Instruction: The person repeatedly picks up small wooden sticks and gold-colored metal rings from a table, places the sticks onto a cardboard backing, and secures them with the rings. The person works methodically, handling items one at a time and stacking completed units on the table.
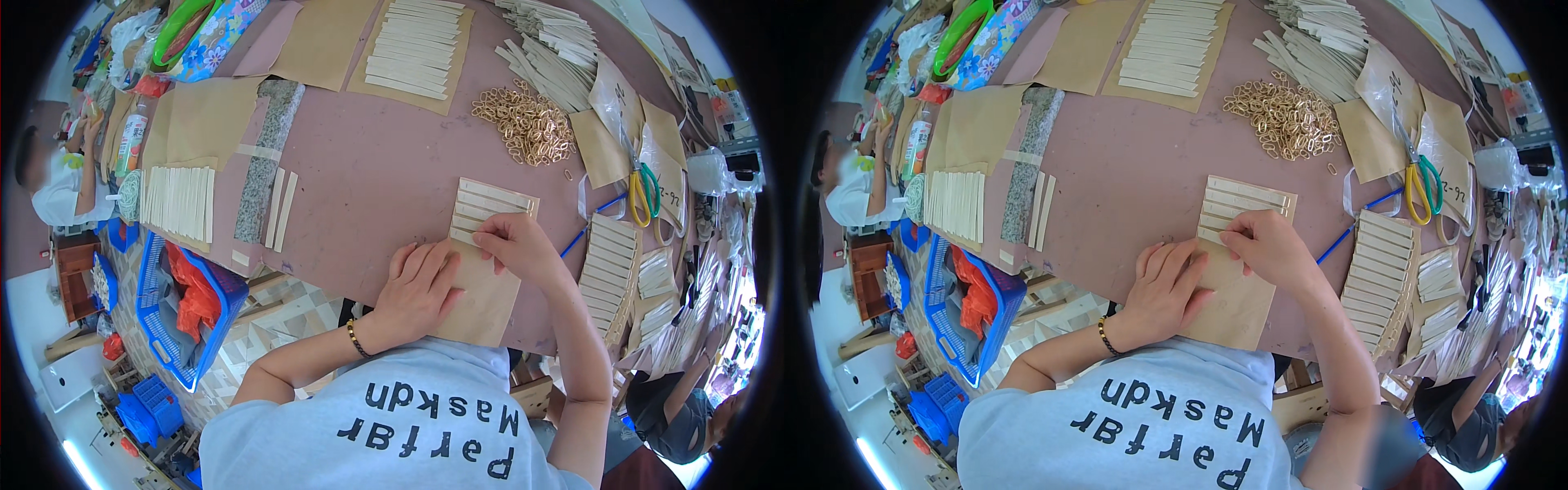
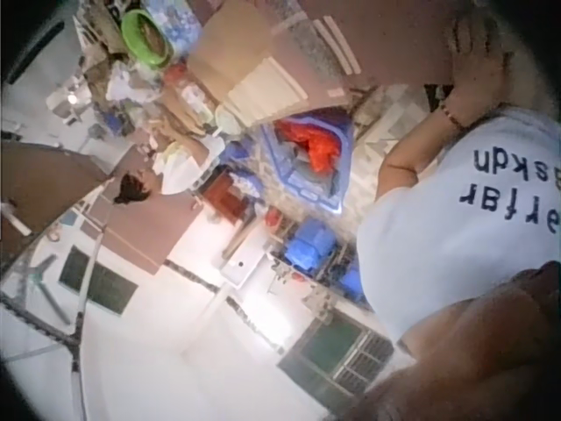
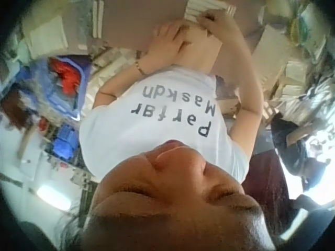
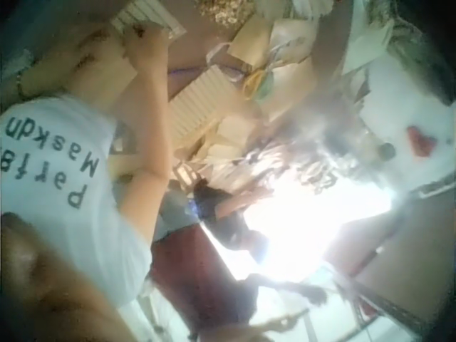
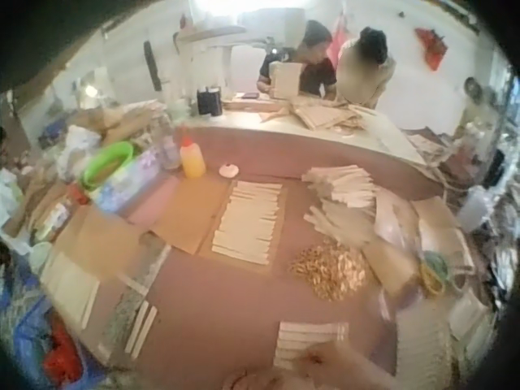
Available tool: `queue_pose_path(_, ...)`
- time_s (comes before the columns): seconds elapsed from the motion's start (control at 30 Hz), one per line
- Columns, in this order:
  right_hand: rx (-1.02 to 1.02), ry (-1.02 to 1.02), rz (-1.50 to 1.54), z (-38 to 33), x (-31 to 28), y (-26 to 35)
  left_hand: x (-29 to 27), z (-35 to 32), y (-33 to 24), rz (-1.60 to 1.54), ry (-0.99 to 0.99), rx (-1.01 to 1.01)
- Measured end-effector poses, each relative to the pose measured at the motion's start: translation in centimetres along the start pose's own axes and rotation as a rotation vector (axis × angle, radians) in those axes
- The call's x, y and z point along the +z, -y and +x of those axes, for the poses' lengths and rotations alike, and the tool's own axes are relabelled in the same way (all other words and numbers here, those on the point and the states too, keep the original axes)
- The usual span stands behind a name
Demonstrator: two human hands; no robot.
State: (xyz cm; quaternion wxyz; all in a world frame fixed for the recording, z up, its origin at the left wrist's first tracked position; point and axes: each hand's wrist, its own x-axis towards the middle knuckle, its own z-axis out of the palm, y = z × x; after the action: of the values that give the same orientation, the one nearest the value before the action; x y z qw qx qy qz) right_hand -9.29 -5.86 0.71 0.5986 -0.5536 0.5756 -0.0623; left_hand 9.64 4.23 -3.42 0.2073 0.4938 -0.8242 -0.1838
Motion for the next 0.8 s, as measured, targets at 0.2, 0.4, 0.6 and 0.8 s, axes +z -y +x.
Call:
queue_pose_path(0.2, 0.009, -0.003, -0.028, 0.1, 0.0, 0.1, -0.1, 0.1, 0.0, 0.036, -0.008, 0.032)
queue_pose_path(0.4, 0.000, 0.010, 0.009, -0.6, -0.7, 0.2, 0.2, 0.1, -0.2, 0.096, 0.000, 0.031)
queue_pose_path(0.6, 0.041, -0.159, 0.066, -2.9, -2.8, -2.6, 0.4, 0.1, -0.4, 0.115, 0.035, 0.017)
queue_pose_path(0.8, -0.066, -0.288, 0.039, -2.9, -2.5, -4.6, 0.0, 0.3, -0.6, 0.114, 0.067, 0.012)
